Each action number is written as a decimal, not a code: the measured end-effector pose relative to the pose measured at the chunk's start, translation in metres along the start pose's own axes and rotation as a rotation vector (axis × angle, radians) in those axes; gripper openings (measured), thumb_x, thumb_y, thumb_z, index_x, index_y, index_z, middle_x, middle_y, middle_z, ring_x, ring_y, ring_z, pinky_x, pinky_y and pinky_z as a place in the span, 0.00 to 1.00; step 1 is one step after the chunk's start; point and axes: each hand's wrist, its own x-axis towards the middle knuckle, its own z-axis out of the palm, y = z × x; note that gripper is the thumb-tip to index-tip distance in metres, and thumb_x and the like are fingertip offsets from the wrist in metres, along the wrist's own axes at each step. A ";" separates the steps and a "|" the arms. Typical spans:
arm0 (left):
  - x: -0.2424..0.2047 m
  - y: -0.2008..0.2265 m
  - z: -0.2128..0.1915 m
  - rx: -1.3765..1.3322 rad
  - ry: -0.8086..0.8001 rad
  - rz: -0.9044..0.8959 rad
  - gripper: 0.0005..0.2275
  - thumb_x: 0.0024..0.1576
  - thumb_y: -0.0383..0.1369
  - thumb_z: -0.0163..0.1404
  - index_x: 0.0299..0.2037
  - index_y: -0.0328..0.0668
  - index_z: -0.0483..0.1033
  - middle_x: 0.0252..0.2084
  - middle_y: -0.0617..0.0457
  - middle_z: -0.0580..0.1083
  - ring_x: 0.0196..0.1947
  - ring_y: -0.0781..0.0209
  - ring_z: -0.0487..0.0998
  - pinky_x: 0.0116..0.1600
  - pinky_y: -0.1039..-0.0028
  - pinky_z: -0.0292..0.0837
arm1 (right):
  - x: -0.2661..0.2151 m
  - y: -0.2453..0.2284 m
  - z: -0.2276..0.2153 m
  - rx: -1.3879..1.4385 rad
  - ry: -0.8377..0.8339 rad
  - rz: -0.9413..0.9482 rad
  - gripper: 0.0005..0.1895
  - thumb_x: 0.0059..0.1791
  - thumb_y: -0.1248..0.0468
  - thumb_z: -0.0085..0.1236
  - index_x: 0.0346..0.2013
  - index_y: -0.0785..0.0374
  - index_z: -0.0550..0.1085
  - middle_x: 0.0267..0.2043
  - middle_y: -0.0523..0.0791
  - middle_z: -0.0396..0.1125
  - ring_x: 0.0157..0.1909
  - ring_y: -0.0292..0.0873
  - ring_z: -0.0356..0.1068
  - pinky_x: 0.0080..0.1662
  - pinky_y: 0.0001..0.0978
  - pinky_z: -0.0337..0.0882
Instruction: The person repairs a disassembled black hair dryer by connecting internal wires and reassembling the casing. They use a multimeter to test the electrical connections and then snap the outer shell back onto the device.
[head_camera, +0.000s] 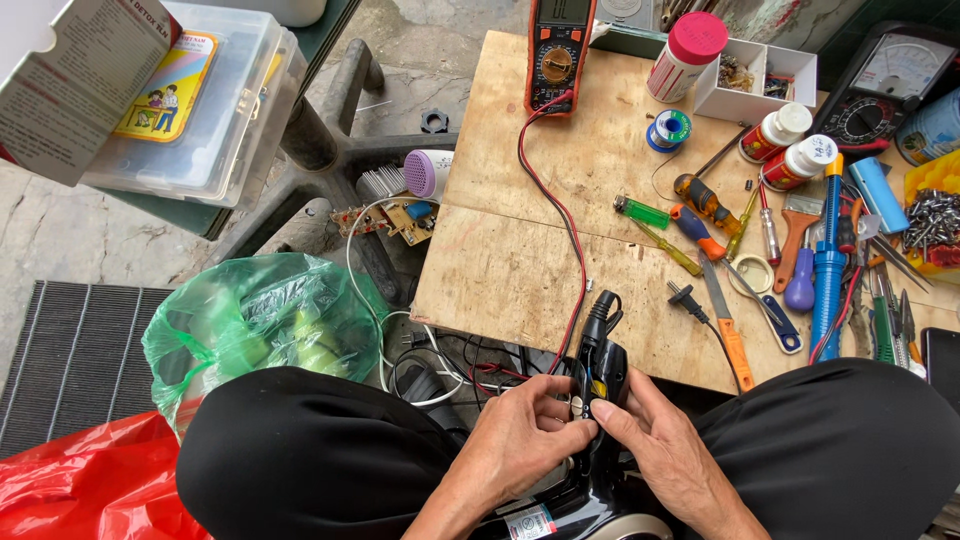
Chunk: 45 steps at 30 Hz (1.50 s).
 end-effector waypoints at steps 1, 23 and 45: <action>0.002 0.000 0.002 0.001 0.000 0.001 0.26 0.53 0.43 0.63 0.63 0.51 0.81 0.29 0.72 0.75 0.31 0.82 0.73 0.44 0.87 0.74 | 0.002 0.002 -0.001 0.001 0.001 -0.001 0.28 0.53 0.57 0.59 0.69 0.52 0.80 0.56 0.43 0.86 0.58 0.36 0.83 0.61 0.31 0.77; 0.006 -0.003 0.008 0.053 0.040 0.052 0.19 0.52 0.44 0.59 0.54 0.56 0.88 0.25 0.74 0.69 0.26 0.82 0.65 0.38 0.85 0.68 | 0.013 0.017 0.000 -0.057 -0.019 -0.106 0.33 0.53 0.58 0.60 0.76 0.49 0.75 0.54 0.39 0.84 0.54 0.31 0.81 0.60 0.27 0.78; 0.002 -0.011 -0.003 0.092 -0.131 0.332 0.04 0.67 0.37 0.55 0.46 0.52 0.79 0.28 0.69 0.64 0.29 0.75 0.61 0.37 0.78 0.63 | 0.010 -0.014 -0.020 -0.237 -0.208 -0.047 0.36 0.53 0.53 0.59 0.79 0.41 0.69 0.72 0.30 0.82 0.64 0.28 0.83 0.62 0.27 0.80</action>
